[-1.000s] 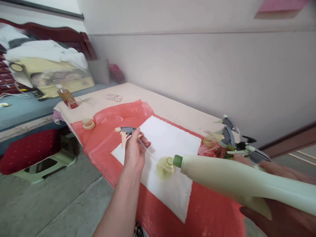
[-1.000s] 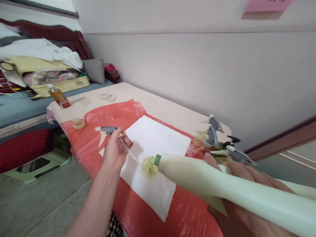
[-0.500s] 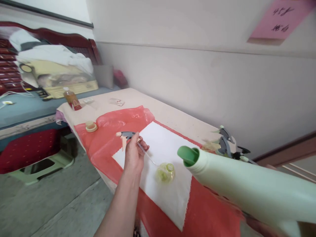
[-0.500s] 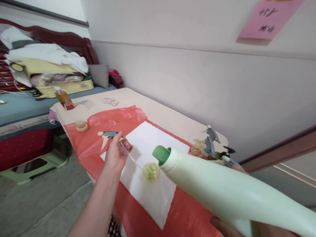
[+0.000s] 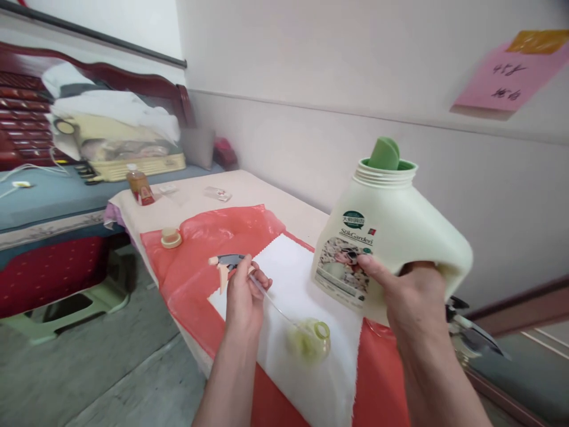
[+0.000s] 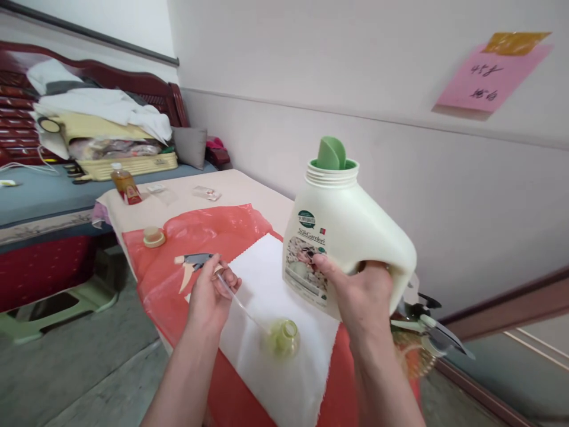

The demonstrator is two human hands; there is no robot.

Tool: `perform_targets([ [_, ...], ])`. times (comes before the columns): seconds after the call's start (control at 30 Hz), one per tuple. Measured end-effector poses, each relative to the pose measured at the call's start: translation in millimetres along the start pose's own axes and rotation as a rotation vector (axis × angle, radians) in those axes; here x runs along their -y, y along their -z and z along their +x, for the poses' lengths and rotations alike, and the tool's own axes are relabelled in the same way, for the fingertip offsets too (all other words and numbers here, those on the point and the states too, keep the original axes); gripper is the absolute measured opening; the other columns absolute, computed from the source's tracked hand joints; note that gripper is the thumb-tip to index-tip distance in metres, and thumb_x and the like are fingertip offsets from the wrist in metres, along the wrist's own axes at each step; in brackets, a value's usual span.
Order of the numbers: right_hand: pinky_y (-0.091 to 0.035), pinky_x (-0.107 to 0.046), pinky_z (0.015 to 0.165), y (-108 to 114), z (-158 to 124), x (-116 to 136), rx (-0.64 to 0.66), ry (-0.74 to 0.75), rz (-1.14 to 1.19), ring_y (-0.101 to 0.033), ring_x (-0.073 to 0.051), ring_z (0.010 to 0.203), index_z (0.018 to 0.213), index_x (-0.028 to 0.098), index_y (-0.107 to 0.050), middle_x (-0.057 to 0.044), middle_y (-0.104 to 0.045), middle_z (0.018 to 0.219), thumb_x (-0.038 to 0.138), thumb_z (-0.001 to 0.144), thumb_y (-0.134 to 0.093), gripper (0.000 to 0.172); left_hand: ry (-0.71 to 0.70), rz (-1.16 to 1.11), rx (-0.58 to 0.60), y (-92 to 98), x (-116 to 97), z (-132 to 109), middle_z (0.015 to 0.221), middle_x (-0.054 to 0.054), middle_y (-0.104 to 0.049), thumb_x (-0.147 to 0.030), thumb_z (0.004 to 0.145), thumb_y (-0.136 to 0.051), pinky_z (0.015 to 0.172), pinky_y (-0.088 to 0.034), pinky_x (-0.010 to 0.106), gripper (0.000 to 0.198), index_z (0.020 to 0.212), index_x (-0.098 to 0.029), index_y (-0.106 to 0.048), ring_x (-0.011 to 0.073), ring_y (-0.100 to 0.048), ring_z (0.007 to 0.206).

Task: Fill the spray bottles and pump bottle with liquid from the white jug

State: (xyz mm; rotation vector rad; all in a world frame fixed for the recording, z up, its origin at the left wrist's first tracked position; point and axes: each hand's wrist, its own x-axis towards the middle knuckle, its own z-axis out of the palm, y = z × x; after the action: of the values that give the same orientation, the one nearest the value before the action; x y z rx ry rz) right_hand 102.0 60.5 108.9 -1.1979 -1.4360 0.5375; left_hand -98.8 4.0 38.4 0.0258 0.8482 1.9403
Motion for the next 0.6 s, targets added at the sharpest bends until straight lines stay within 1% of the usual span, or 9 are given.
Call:
perform_targets([
  [0.07, -0.056, -0.044, 0.084, -15.0, 5.3, -17.1, 0.044, -0.044, 0.081, -0.067, -0.029, 0.097, 0.119, 0.021, -0.062, -0.008, -0.071, 0.108, 0.042, 0.062, -0.083, 0.065, 0.009, -0.015, -0.006, 0.3, -1.5, 1.3, 0.053, -0.005, -0.047, -0.043, 0.073, -0.071, 0.059, -0.045, 0.026, 0.031, 0.068, -0.019, -0.053, 0.0101, -0.046, 0.049],
  [0.1, -0.056, -0.045, 0.086, -20.1, 6.2, -25.0, 0.049, -0.055, 0.105, -0.067, -0.029, 0.099, 0.120, 0.020, -0.062, -0.009, -0.071, 0.109, 0.042, 0.062, -0.083, 0.066, 0.017, -0.019, -0.008, 0.2, -1.6, 2.1, 0.053, -0.004, -0.047, -0.043, 0.074, -0.070, 0.059, -0.045, 0.026, 0.031, 0.068, -0.019, -0.053, 0.0103, -0.046, 0.049],
  [0.2, -0.055, -0.048, 0.089, -27.8, 3.9, -42.6, 0.030, -0.082, 0.153, -0.066, -0.031, 0.101, 0.120, 0.017, -0.062, -0.012, -0.070, 0.111, 0.041, 0.059, -0.085, 0.069, 0.033, -0.019, -0.008, -0.5, -0.8, 3.2, 0.053, -0.004, -0.047, -0.041, 0.076, -0.069, 0.059, -0.045, 0.027, 0.029, 0.068, -0.019, -0.052, 0.0104, -0.045, 0.049],
  [0.3, -0.054, -0.049, 0.090, -27.3, -4.9, -51.9, 0.024, -0.100, 0.189, -0.066, -0.032, 0.102, 0.121, 0.013, -0.061, -0.015, -0.069, 0.113, 0.040, 0.060, -0.084, 0.070, 0.019, -0.005, -0.012, -0.9, 0.0, 3.1, 0.052, -0.004, -0.046, -0.041, 0.076, -0.068, 0.059, -0.045, 0.027, 0.029, 0.068, -0.019, -0.053, 0.0104, -0.045, 0.049],
  [0.4, -0.053, -0.050, 0.091, -20.3, -18.5, -55.5, 0.001, -0.120, 0.188, -0.066, -0.032, 0.101, 0.119, 0.011, -0.062, -0.017, -0.070, 0.111, 0.038, 0.060, -0.084, 0.069, -0.006, 0.019, -0.007, -0.5, 0.4, 4.2, 0.052, -0.004, -0.047, -0.043, 0.076, -0.068, 0.061, -0.046, 0.027, 0.030, 0.068, -0.019, -0.053, 0.0105, -0.046, 0.049],
  [0.47, -0.053, -0.051, 0.091, -11.2, -28.1, -52.9, -0.021, -0.142, 0.163, -0.066, -0.032, 0.101, 0.115, 0.011, -0.064, -0.016, -0.071, 0.109, 0.039, 0.058, -0.085, 0.067, -0.013, 0.021, -0.001, -0.2, 1.1, 5.8, 0.053, -0.004, -0.047, -0.043, 0.075, -0.069, 0.061, -0.046, 0.027, 0.030, 0.069, -0.019, -0.053, 0.0102, -0.046, 0.049],
  [0.53, -0.053, -0.050, 0.090, 3.4, -36.3, -44.1, -0.039, -0.158, 0.115, -0.067, -0.032, 0.099, 0.113, 0.013, -0.066, -0.014, -0.071, 0.108, 0.041, 0.056, -0.085, 0.067, -0.012, 0.018, 0.004, -0.1, 1.9, 7.5, 0.053, -0.004, -0.046, -0.043, 0.075, -0.070, 0.060, -0.046, 0.026, 0.030, 0.069, -0.019, -0.053, 0.0099, -0.045, 0.049],
  [0.6, -0.056, -0.048, 0.086, 25.2, -41.7, -30.3, -0.042, -0.170, 0.008, -0.068, -0.032, 0.096, 0.111, 0.015, -0.067, -0.012, -0.072, 0.105, 0.045, 0.055, -0.085, 0.066, -0.007, 0.022, 0.005, 0.0, 2.3, 8.6, 0.052, -0.004, -0.046, -0.042, 0.074, -0.069, 0.059, -0.046, 0.027, 0.030, 0.068, -0.019, -0.053, 0.0099, -0.045, 0.048],
])
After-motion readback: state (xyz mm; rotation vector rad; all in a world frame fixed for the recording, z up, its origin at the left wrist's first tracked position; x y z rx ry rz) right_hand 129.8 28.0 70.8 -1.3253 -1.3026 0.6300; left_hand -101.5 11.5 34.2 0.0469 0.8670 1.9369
